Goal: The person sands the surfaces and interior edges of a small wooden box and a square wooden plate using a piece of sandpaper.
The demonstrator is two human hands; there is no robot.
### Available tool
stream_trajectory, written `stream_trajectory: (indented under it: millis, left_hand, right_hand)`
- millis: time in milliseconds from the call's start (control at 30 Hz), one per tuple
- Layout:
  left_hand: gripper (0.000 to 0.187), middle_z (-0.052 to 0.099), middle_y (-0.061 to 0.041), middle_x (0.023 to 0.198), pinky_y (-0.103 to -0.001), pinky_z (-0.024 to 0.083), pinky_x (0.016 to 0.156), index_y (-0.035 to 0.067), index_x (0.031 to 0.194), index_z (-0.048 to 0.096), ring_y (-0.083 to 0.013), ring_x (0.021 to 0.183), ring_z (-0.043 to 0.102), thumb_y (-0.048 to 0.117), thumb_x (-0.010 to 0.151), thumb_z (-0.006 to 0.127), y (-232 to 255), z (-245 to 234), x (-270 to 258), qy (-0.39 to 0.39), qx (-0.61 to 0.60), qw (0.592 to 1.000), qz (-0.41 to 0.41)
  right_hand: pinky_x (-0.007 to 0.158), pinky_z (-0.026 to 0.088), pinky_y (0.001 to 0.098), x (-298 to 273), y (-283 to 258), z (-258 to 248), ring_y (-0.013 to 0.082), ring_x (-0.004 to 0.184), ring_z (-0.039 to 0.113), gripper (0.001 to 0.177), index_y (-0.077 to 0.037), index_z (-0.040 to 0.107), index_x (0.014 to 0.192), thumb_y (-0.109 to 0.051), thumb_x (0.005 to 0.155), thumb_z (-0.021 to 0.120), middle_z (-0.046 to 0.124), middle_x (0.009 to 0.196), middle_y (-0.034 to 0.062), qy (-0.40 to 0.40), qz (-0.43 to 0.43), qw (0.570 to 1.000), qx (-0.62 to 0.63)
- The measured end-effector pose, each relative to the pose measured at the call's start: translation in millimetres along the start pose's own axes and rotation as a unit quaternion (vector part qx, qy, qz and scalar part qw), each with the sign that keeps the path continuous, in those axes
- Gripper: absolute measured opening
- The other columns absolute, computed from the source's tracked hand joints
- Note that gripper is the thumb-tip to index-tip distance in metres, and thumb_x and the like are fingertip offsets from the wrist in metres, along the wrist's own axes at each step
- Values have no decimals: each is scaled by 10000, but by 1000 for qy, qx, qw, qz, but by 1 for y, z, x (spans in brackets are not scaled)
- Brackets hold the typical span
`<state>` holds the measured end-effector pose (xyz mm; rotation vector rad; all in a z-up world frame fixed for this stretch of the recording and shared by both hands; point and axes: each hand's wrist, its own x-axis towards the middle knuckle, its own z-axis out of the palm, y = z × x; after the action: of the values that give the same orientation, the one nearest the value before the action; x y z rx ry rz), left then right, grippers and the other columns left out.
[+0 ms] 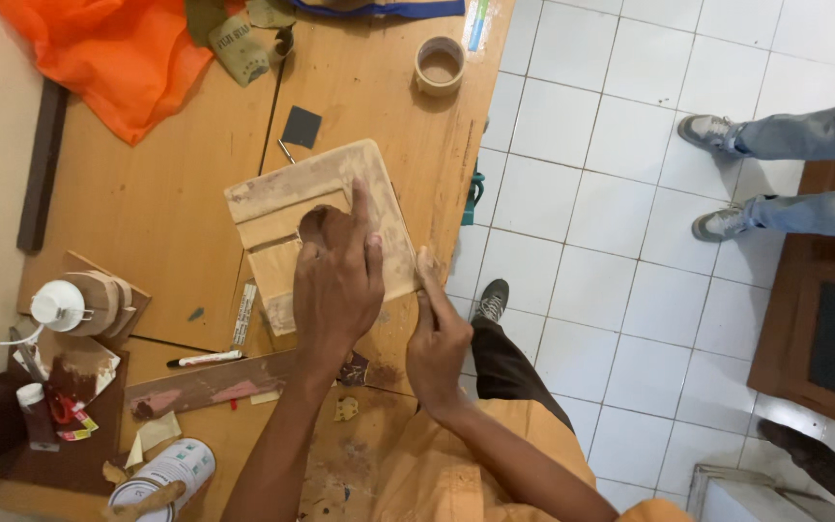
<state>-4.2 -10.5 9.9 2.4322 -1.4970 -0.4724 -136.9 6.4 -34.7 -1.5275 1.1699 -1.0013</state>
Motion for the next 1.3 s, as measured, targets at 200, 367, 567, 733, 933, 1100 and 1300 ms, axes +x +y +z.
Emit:
stream_trajectory:
  millis: [200, 367, 567, 733, 933, 1100, 1300]
  left_hand:
    - [638, 716, -361, 987, -463, 434, 899, 159, 1664, 293, -521, 840, 721, 322, 1051, 362, -8, 5, 0, 56, 5, 998, 25]
    - [595, 624, -280, 1257, -466, 528, 937, 178, 1633, 388, -482, 1367, 465, 315, 1054, 383, -20, 31, -2, 105, 40, 993, 31]
    - [628, 721, -335, 815, -488, 423, 976, 176, 1675, 263, -488, 869, 742, 272, 1062, 354, 16, 0, -9, 64, -40, 993, -91]
    - [625, 714, -301, 824, -465, 438, 919, 134, 1678, 245, -491, 772, 726, 251, 1073, 345, 10, 5, -11, 79, -52, 988, -123]
    - [629, 710, -269, 692, -466, 414, 891, 118, 1682, 206, -479, 722, 722, 261, 1080, 320, 15, -3, -12, 80, -63, 987, -126]
    - [619, 738, -256, 748, -456, 405, 905, 117, 1683, 187, -432, 721, 743, 244, 1088, 299, 14, -3, -16, 71, -72, 987, -125]
    - [643, 720, -250, 695, -448, 415, 907, 120, 1686, 191, -439, 693, 730, 241, 1074, 347, 10, 6, -13, 74, -47, 989, -123]
  right_hand:
    - [947, 617, 441, -36, -3, -20, 362, 1141, 692, 391, 9, 650, 1376, 62, 1011, 520, 735, 1274, 183, -21, 33, 999, -32]
    - [1075, 525, 489, -12, -11, -22, 356, 1327, 555, 393, 55, 598, 1404, 71, 1038, 456, 649, 1389, 215, 40, 47, 998, -9]
    - [1130, 475, 631, 19, -2, 12, 475, 1401, 424, 447, -10, 430, 1530, 43, 1095, 343, 487, 1540, 209, -41, 18, 998, 46]
    - [1101, 540, 598, 11, -11, 9, 465, 1335, 520, 465, 22, 458, 1500, 112, 1054, 362, 560, 1463, 248, -40, 26, 999, 21]
    - [1016, 591, 523, 16, 1, 5, 415, 1252, 619, 422, 37, 560, 1430, 110, 1034, 432, 648, 1369, 233, -53, 10, 998, -37]
    - [894, 639, 468, 17, 23, 5, 384, 1169, 677, 415, -14, 597, 1423, 54, 1050, 428, 713, 1277, 193, -92, 35, 994, -54]
    - [914, 627, 469, 19, 21, 4, 412, 1196, 649, 412, -19, 574, 1449, 20, 1059, 449, 694, 1289, 235, -81, 11, 994, -71]
